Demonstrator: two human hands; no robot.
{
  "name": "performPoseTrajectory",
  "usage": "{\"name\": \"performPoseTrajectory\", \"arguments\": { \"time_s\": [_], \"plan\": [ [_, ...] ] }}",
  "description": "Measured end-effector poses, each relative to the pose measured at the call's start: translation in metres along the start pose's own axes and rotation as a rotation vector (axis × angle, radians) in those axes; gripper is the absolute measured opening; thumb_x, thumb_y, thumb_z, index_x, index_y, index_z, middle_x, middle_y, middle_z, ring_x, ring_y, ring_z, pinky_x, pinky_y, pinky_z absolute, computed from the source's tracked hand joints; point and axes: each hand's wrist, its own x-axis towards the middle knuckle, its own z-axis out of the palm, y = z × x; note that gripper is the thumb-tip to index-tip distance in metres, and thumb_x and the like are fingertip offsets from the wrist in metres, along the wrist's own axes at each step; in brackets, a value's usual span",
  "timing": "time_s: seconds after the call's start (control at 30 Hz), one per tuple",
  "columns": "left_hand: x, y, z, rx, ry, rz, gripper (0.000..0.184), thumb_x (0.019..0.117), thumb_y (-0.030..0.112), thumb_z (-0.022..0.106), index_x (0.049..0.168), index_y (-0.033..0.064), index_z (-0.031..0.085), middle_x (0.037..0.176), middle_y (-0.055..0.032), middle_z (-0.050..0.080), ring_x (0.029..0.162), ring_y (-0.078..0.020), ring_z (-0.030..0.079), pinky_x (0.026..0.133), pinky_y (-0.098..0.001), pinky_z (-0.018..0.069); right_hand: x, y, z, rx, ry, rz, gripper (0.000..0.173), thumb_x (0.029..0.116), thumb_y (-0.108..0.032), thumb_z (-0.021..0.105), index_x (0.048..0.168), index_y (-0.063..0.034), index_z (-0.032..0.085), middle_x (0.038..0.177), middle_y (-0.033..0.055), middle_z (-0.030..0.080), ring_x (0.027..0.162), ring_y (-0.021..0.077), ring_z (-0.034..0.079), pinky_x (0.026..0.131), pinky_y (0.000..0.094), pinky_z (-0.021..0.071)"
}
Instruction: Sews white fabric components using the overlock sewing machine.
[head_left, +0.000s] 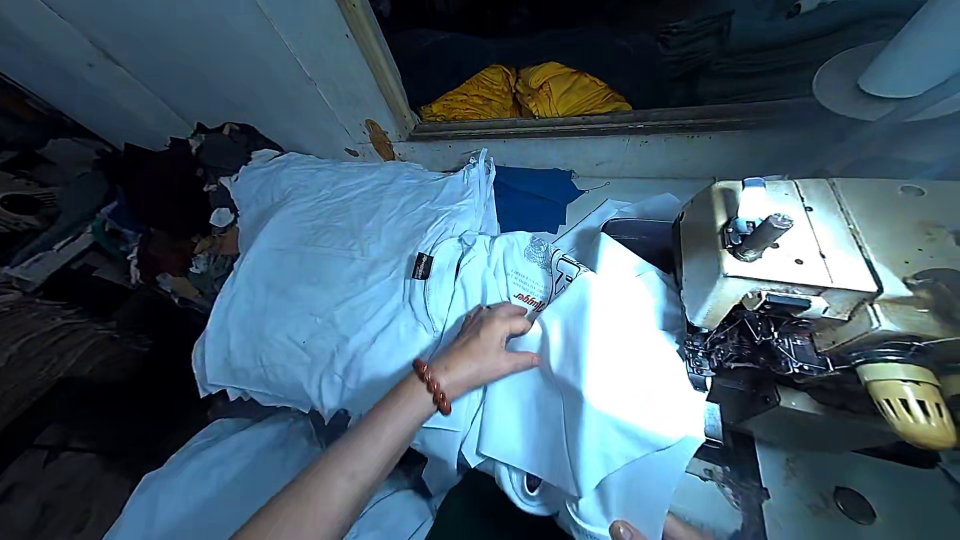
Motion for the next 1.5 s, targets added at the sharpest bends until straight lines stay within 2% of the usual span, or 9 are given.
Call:
{"name": "performPoseTrajectory", "arguments": {
  "time_s": [0.13,0.23,0.3,0.43,0.53,0.77,1.0,1.2,1.5],
  "plan": [
    [-0.042,0.018,0.014,-0.555,0.192,-0.004,0.006,0.095,0.008,0.066,0.097,0.0049,0.07,0.088,-0.0006,0.072,0.084,-0.0053,0.068,0.08,-0.0253,0.0568,-0.003,-0.007,0.006,0.029,0.028,0.027,0.02,0.0902,0.008,0.064,0.092,-0.0082,0.074,0.083,-0.0067,0.077,0.077,0.0004,0.072,0.076,0.023,0.0605],
    [-0.085,0.04,0.003,-1.44,0.068,0.032,0.02,0.0987,0.012,0.06,0.112,0.012,0.075,0.1,-0.0034,0.076,0.093,-0.0081,0.073,0.085,-0.0274,0.0608,-0.008,-0.009,0.007,0.015,0.047,0.016,0.02,0.0886,0.01,0.064,0.09,-0.0081,0.073,0.081,-0.0068,0.077,0.075,-0.0007,0.072,0.074,0.021,0.06],
    [-0.107,0.034,0.003,-1.588,-0.035,-0.005,0.02,0.0982,0.017,0.066,0.114,0.0132,0.077,0.106,-0.0042,0.078,0.099,-0.0103,0.074,0.091,-0.0294,0.0605,-0.012,-0.01,0.007,0.027,0.059,-0.017,0.025,0.0866,0.009,0.066,0.087,-0.0148,0.074,0.079,-0.0112,0.076,0.073,-0.0038,0.07,0.072,0.0184,0.0586],
    [-0.129,0.007,0.019,-0.566,0.109,-0.356,0.004,0.0955,0.008,0.065,0.095,0.0087,0.069,0.076,0.0041,0.07,0.07,-0.0028,0.067,0.069,-0.0228,0.0557,-0.017,-0.003,0.001,0.011,0.031,-0.1,0.023,0.0847,0.003,0.068,0.089,-0.0186,0.075,0.081,-0.0139,0.075,0.074,-0.0051,0.068,0.07,0.0173,0.058],
    [-0.14,0.014,0.042,-0.001,0.4,-0.168,0.012,0.0907,0.017,0.07,0.097,0.0088,0.073,0.085,0.0014,0.071,0.076,-0.0073,0.068,0.071,-0.0306,0.0589,-0.021,0.007,-0.004,-0.008,-0.033,-0.193,0.011,0.0864,-0.005,0.072,0.094,-0.0122,0.076,0.086,-0.0073,0.077,0.079,0.0,0.071,0.073,0.0199,0.0607],
    [-0.128,0.084,0.118,-0.03,0.391,0.351,0.03,0.0992,0.03,0.066,0.112,0.0046,0.077,0.112,-0.0105,0.076,0.101,-0.0153,0.073,0.085,-0.0304,0.0596,-0.03,-0.006,-0.005,-0.08,-0.185,-0.29,0.013,0.0921,-0.007,0.07,0.104,-0.0098,0.074,0.096,-0.0096,0.076,0.088,-0.0036,0.07,0.079,0.0177,0.0598],
    [-0.093,0.095,0.083,-0.921,0.478,-0.183,0.009,0.0981,0.01,0.063,0.095,0.0089,0.071,0.075,0.003,0.069,0.069,-0.003,0.066,0.065,-0.0219,0.057,-0.034,-0.015,-0.009,0.023,-0.279,-0.214,0.015,0.0908,0.001,0.068,0.104,-0.0052,0.071,0.095,-0.0106,0.076,0.089,-0.0058,0.069,0.082,0.0188,0.0586],
    [-0.106,0.104,0.079,-0.204,0.315,0.453,0.012,0.0936,0.012,0.067,0.089,0.0022,0.073,0.078,-0.0074,0.07,0.074,-0.0093,0.066,0.067,-0.0191,0.0531,-0.038,-0.008,-0.021,0.02,-0.241,-0.269,0.018,0.0893,-0.007,0.073,0.107,-0.0097,0.074,0.103,-0.0144,0.075,0.098,-0.0083,0.067,0.088,0.0174,0.0568],
    [-0.059,0.112,0.089,0.24,0.339,0.608,0.016,0.0952,0.013,0.06,0.086,0.0096,0.072,0.072,-0.0026,0.064,0.054,-0.0114,0.058,0.043,-0.0238,0.0419,-0.015,-0.035,-0.021,0.141,-0.052,-0.156,0.035,0.0859,0.005,0.069,0.112,-0.0181,0.069,0.092,-0.0148,0.076,0.081,-0.0034,0.07,0.075,0.0194,0.0592]
  ]
}}
